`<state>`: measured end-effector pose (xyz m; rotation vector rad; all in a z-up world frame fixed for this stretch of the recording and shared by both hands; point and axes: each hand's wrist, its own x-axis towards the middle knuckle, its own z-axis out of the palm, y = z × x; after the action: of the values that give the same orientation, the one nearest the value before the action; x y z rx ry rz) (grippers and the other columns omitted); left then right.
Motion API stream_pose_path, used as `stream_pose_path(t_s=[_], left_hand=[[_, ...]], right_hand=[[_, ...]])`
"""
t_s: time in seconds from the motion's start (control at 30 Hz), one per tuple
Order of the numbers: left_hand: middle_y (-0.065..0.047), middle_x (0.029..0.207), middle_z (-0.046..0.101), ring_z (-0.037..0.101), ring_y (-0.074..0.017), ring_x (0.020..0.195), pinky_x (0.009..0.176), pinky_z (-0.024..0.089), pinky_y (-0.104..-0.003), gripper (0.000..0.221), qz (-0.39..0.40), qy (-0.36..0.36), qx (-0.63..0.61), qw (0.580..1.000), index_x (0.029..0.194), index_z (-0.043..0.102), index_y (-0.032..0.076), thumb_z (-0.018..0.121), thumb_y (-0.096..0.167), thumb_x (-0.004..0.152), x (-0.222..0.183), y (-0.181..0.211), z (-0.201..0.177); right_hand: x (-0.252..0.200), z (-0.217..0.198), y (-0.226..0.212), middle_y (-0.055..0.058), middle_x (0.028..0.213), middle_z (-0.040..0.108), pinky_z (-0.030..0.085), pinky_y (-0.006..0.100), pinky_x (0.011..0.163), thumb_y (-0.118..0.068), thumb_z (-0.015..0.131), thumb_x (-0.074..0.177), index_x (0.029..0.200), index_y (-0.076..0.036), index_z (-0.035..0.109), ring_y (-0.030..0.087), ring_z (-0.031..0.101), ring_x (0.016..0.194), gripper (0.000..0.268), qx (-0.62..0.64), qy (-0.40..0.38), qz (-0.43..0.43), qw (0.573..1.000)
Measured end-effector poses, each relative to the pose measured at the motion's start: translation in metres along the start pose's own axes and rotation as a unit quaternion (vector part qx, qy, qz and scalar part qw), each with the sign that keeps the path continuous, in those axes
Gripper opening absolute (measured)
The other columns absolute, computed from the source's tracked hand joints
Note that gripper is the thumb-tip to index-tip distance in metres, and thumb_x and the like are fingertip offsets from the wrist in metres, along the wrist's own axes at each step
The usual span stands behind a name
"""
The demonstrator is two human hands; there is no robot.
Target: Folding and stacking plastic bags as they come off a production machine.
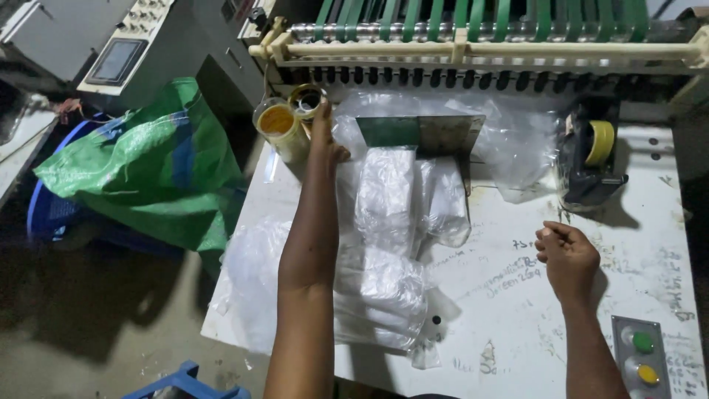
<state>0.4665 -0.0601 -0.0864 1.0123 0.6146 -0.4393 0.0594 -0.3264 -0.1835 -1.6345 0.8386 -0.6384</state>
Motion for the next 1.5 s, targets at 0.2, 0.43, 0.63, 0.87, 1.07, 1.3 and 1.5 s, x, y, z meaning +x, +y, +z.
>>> stream_pose_path(t_s=[0.2,0.43,0.63,0.87,1.07,1.3,1.5], left_hand=[[-0.009,0.117,0.072,0.068,-0.0308,0.105,0.082,0.053,-0.042,0.081,-0.062,-0.025,0.012,0.998,0.124,0.067,0.017,0.070,0.069,0.062,0.009,-0.008,0.013],[-0.011,0.144,0.062,0.059,-0.0327,0.130,0.103,0.046,-0.047,0.103,-0.055,0.003,0.050,0.997,0.145,0.052,0.019,0.067,0.070,0.057,-0.017,-0.006,0.019],[-0.009,0.149,0.057,0.053,-0.0303,0.134,0.103,0.043,-0.046,0.113,-0.036,0.028,0.063,0.997,0.150,0.048,0.021,0.064,0.075,0.053,-0.013,-0.010,0.019],[-0.007,0.109,0.075,0.071,-0.0287,0.099,0.078,0.058,-0.041,0.082,-0.032,-0.082,0.002,0.996,0.118,0.072,0.015,0.062,0.077,0.064,0.001,-0.016,0.012],[-0.017,0.122,0.071,0.069,-0.0380,0.111,0.092,0.058,-0.053,0.088,-0.022,-0.141,-0.056,0.988,0.132,0.064,0.010,0.065,0.070,0.067,0.010,-0.022,0.011],[-0.014,0.115,0.073,0.071,-0.0351,0.102,0.087,0.061,-0.049,0.084,-0.040,-0.146,-0.076,0.986,0.130,0.067,0.012,0.072,0.066,0.066,0.015,-0.023,0.004],[-0.014,0.114,0.072,0.070,-0.0345,0.100,0.082,0.061,-0.045,0.094,-0.055,-0.119,-0.049,0.990,0.133,0.064,0.011,0.072,0.070,0.060,0.006,-0.020,-0.002]], right_hand=[[0.002,0.001,0.005,0.017,0.099,0.072,0.055,0.028,0.067,-0.007,0.064,0.107,0.127,0.003,0.069,0.017,0.066,0.083,0.023,0.018,-0.006,-0.014,1.000],[-0.002,0.001,-0.010,0.014,0.088,0.072,0.058,0.030,0.067,-0.009,0.069,0.104,0.124,0.000,0.072,0.017,0.067,0.079,0.022,-0.027,0.001,-0.014,1.000],[0.003,0.001,-0.004,0.013,0.088,0.071,0.056,0.027,0.066,-0.011,0.068,0.105,0.124,-0.002,0.072,0.014,0.065,0.079,0.022,0.000,0.008,0.015,1.000],[-0.002,0.001,-0.005,0.013,0.087,0.071,0.057,0.028,0.068,-0.010,0.069,0.103,0.123,-0.002,0.073,0.015,0.067,0.080,0.022,-0.018,0.000,0.014,1.000],[-0.002,0.001,-0.005,0.014,0.090,0.072,0.059,0.030,0.068,-0.009,0.069,0.105,0.124,-0.001,0.073,0.017,0.068,0.082,0.021,-0.028,0.002,-0.002,1.000],[-0.002,0.001,-0.006,0.014,0.092,0.071,0.058,0.029,0.068,-0.009,0.068,0.106,0.126,0.000,0.072,0.017,0.067,0.083,0.022,-0.026,-0.004,0.006,1.000],[0.000,0.001,0.001,0.013,0.093,0.071,0.056,0.026,0.066,-0.006,0.067,0.106,0.125,0.000,0.071,0.015,0.066,0.081,0.020,-0.013,-0.003,-0.013,1.000]])
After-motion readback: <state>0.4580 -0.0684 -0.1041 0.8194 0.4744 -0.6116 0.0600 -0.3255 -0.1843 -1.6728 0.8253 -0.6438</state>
